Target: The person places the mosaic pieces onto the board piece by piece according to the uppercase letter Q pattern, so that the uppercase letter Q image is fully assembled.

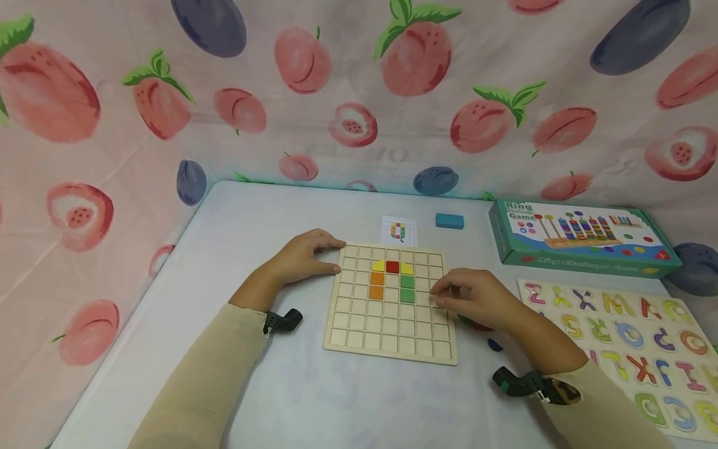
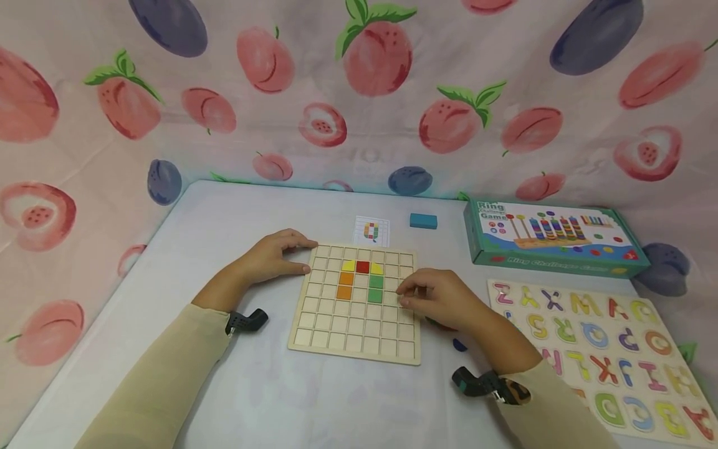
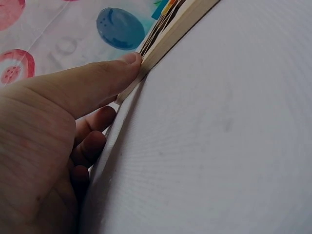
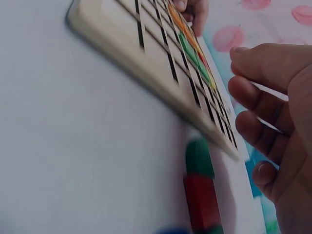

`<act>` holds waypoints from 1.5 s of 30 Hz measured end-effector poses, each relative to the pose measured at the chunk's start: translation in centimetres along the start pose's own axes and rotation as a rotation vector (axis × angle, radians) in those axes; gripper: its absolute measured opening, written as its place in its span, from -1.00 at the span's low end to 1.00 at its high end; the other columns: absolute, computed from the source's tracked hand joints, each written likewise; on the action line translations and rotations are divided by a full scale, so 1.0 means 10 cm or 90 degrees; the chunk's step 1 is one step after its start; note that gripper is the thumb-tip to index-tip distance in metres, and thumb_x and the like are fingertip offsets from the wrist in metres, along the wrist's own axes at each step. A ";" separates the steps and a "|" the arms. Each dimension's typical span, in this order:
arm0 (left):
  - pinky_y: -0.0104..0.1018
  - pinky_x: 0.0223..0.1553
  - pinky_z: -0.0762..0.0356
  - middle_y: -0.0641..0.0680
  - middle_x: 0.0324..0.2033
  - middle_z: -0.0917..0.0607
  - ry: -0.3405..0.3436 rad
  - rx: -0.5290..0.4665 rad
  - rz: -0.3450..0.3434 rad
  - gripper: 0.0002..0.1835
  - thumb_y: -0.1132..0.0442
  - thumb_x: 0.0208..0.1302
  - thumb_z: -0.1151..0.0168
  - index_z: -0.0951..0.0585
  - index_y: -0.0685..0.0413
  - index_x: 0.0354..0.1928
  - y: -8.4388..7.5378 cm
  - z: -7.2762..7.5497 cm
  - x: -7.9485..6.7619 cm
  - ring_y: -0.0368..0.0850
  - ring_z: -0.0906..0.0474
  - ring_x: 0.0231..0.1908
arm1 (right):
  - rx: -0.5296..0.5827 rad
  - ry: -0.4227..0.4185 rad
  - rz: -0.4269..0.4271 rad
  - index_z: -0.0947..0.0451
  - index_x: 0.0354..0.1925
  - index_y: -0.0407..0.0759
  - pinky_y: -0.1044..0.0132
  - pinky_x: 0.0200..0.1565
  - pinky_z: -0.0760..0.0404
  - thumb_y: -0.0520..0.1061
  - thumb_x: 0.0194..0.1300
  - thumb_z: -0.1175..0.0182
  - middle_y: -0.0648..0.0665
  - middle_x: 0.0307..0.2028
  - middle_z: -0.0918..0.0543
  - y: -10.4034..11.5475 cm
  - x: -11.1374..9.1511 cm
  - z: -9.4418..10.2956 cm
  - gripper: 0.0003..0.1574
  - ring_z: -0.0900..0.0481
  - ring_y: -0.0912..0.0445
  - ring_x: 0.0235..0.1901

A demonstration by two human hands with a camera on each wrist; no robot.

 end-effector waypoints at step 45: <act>-0.04 0.24 -0.44 -0.06 0.18 -0.65 0.003 0.011 0.002 -0.40 0.00 0.28 -0.60 -0.70 -0.12 0.35 -0.04 0.01 -0.02 -0.09 -0.53 0.14 | -0.020 0.072 -0.115 -0.81 -0.03 0.02 0.32 -0.16 -0.62 -0.19 0.45 -0.41 0.10 -0.20 -0.73 -0.28 -0.21 0.13 -0.82 -0.58 0.08 -0.21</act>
Point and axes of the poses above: each hand's wrist, its own x-axis towards the middle knuckle, its own z-axis out of the back of the hand, y = z × x, the point moved 9 cm from there along x, towards the middle knuckle
